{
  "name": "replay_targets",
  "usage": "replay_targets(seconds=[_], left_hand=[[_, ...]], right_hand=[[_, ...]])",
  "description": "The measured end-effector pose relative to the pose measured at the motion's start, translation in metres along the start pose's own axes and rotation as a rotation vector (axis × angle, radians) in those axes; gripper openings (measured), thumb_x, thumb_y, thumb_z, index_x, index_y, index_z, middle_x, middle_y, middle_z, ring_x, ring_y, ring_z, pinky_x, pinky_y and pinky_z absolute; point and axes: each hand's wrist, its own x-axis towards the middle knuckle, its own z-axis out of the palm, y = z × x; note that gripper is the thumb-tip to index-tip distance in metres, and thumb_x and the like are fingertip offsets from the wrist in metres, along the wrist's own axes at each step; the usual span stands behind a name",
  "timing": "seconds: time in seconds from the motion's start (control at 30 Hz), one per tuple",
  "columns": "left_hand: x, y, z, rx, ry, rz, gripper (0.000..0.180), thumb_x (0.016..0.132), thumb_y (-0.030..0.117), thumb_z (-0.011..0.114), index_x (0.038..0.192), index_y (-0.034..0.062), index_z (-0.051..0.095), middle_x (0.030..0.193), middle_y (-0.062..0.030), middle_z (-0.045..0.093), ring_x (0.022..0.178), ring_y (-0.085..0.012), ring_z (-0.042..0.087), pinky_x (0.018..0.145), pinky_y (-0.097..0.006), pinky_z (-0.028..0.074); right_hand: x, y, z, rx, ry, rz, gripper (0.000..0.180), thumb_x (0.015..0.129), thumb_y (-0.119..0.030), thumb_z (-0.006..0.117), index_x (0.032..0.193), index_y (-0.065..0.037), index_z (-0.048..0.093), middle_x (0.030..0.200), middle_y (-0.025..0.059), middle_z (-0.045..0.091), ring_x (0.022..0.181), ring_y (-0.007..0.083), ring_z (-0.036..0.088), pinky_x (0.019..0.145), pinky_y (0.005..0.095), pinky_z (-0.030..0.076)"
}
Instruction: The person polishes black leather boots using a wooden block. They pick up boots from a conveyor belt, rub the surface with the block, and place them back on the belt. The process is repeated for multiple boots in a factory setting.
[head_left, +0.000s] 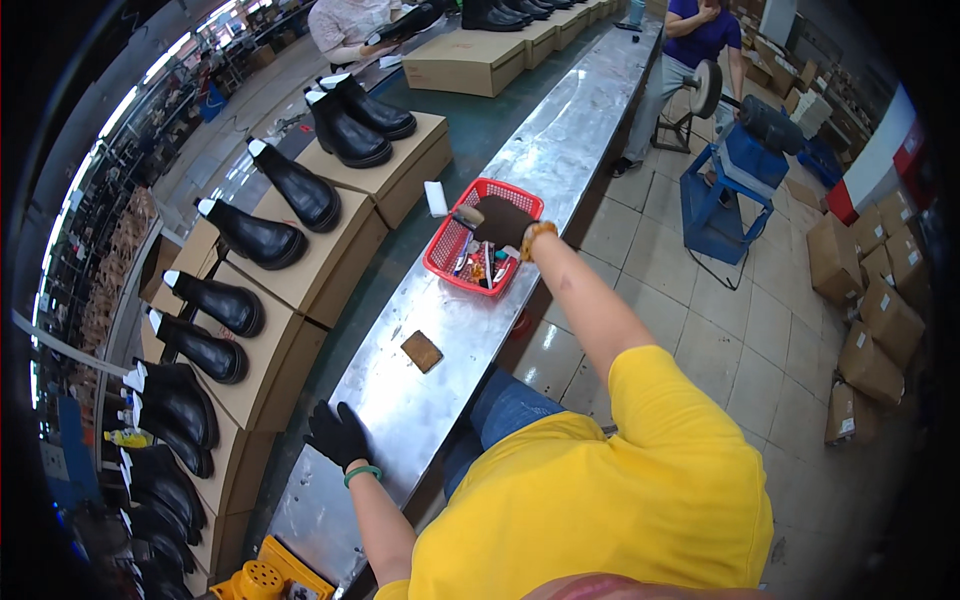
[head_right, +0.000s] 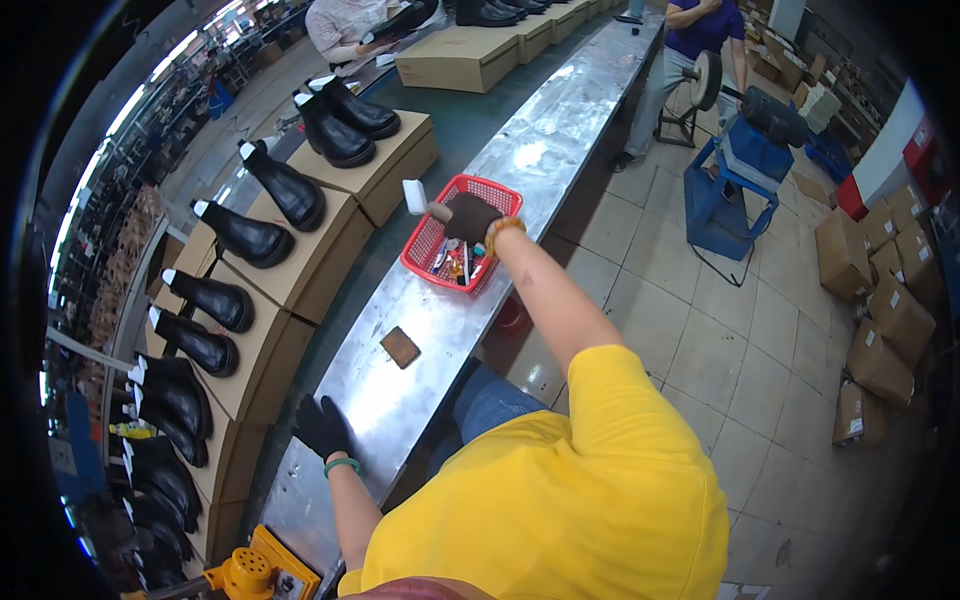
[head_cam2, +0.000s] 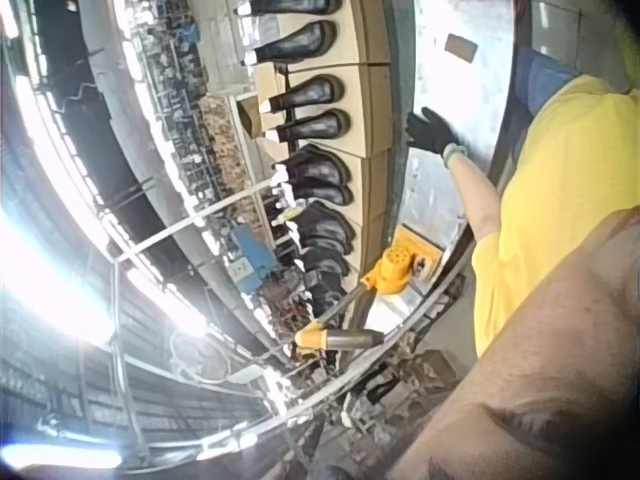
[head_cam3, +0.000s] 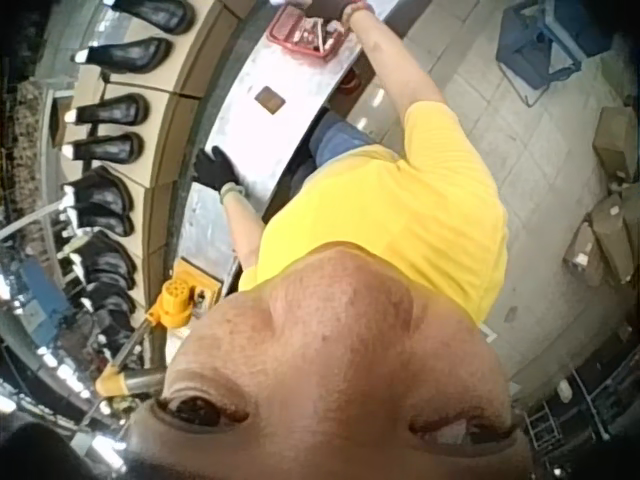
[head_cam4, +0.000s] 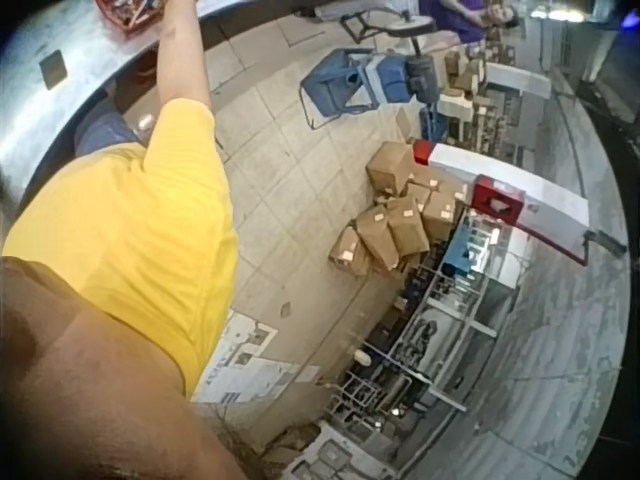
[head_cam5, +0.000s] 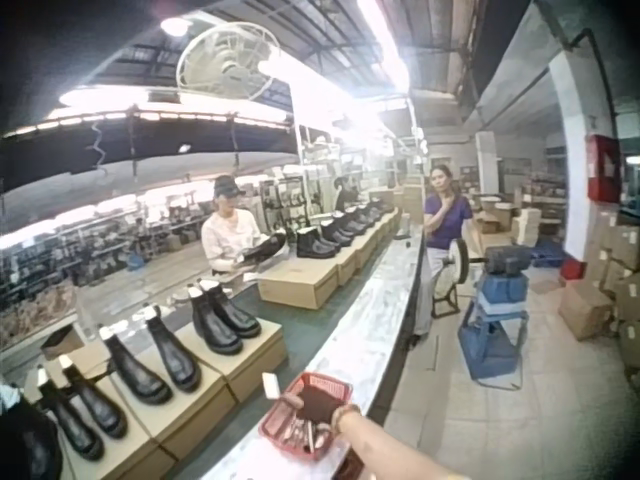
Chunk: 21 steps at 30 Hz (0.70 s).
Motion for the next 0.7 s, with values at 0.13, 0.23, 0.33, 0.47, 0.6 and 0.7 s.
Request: replay_targets(seconds=[0.13, 0.23, 0.33, 0.47, 0.6, 0.7], left_hand=[[-0.002, -0.004, 0.006, -0.010, 0.024, 0.001, 0.049, 0.091, 0.042, 0.043, 0.128, 0.0099, 0.051, 0.131, -0.0115, 0.051, 0.126, -0.0296, 0.041, 0.108, -0.054, 0.017], [0.000, -0.003, 0.002, -0.010, -0.003, -0.014, 0.049, 0.091, 0.042, 0.043, 0.128, 0.0102, 0.051, 0.131, -0.0110, 0.051, 0.126, -0.0289, 0.041, 0.109, -0.054, 0.017], [-0.003, -0.011, 0.006, 0.013, 0.030, -0.022, 0.049, 0.091, 0.043, 0.043, 0.127, 0.0104, 0.052, 0.131, -0.0106, 0.052, 0.125, -0.0276, 0.042, 0.109, -0.053, 0.017], [0.001, -0.015, 0.014, 0.008, 0.041, -0.006, 0.048, 0.090, 0.042, 0.045, 0.125, 0.0108, 0.053, 0.129, -0.0105, 0.053, 0.124, -0.0272, 0.044, 0.108, -0.054, 0.017], [0.001, -0.016, 0.011, 0.002, 0.010, -0.003, 0.048, 0.089, 0.042, 0.046, 0.126, 0.0119, 0.052, 0.131, -0.0092, 0.052, 0.125, -0.0276, 0.043, 0.109, -0.055, 0.015], [0.000, -0.018, 0.008, -0.018, -0.009, -0.012, 0.048, 0.089, 0.042, 0.046, 0.127, 0.0121, 0.051, 0.132, -0.0089, 0.051, 0.126, -0.0280, 0.042, 0.110, -0.054, 0.015]], right_hand=[[0.026, 0.019, 0.015, -0.259, -0.175, 0.030, 0.033, 0.078, -0.025, 0.060, 0.109, -0.015, 0.056, 0.091, 0.0181, 0.064, 0.087, 0.0335, 0.063, 0.073, 0.0414, 0.050], [0.035, 0.031, 0.028, -0.296, -0.150, -0.025, 0.032, 0.084, -0.032, 0.056, 0.111, -0.014, 0.056, 0.100, 0.0181, 0.063, 0.092, 0.0343, 0.062, 0.078, 0.0417, 0.049], [0.033, 0.011, 0.032, -0.236, -0.021, 0.020, 0.032, 0.086, -0.032, 0.054, 0.111, -0.012, 0.056, 0.103, 0.0169, 0.063, 0.094, 0.0347, 0.061, 0.081, 0.0425, 0.049], [0.035, 0.016, 0.041, -0.290, -0.140, 0.186, 0.042, 0.082, -0.029, 0.057, 0.121, -0.015, 0.054, 0.103, 0.0170, 0.062, 0.097, 0.0322, 0.061, 0.085, 0.0412, 0.048], [0.031, 0.009, 0.038, -0.297, -0.023, 0.077, 0.049, 0.078, -0.026, 0.062, 0.125, -0.016, 0.052, 0.103, 0.0179, 0.061, 0.098, 0.0323, 0.060, 0.085, 0.0402, 0.048], [0.031, 0.013, 0.035, -0.001, 0.170, 0.191, 0.052, 0.074, -0.031, 0.067, 0.119, -0.010, 0.054, 0.102, 0.0190, 0.062, 0.095, 0.0338, 0.061, 0.082, 0.0405, 0.048]])
